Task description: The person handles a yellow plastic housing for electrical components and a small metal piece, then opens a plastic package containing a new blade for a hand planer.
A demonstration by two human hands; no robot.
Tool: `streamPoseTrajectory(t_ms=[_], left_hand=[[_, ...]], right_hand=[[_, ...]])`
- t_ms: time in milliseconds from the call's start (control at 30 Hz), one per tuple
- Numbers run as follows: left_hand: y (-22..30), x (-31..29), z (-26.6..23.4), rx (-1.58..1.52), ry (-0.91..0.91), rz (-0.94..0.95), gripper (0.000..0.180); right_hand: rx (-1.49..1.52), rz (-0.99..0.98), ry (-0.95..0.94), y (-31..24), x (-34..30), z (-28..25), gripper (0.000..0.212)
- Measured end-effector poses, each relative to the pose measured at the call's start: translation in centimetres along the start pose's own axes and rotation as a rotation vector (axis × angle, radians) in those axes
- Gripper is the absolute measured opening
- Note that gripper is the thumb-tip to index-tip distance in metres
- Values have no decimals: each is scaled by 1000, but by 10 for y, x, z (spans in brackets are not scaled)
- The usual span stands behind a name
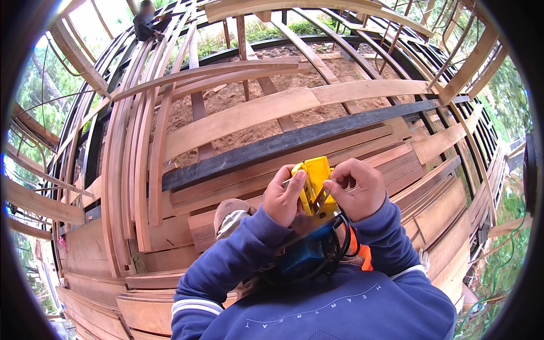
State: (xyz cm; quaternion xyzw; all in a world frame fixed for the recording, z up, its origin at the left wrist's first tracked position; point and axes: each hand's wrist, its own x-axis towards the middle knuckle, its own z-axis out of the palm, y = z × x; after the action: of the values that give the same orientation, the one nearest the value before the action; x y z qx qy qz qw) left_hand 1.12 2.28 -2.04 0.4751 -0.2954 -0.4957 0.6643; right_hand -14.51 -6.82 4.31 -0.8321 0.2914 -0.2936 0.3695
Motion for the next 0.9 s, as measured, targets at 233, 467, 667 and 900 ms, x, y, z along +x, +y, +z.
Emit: streamPoseTrajectory(t_ms=[233, 467, 667, 900], left_hand=[[6, -2, 1, 12, 6, -16, 32], [0, 0, -1, -6, 0, -21, 32], [-2, 1, 0, -20, -3, -2, 34], [2, -1, 1, -12, -2, -20, 35]], right_hand=[[776, 191, 204, 34, -12, 5, 16], [1236, 132, 168, 53, -19, 12, 15], [1407, 25, 62, 62, -22, 17, 14], [1474, 87, 51, 64, -27, 19, 14]])
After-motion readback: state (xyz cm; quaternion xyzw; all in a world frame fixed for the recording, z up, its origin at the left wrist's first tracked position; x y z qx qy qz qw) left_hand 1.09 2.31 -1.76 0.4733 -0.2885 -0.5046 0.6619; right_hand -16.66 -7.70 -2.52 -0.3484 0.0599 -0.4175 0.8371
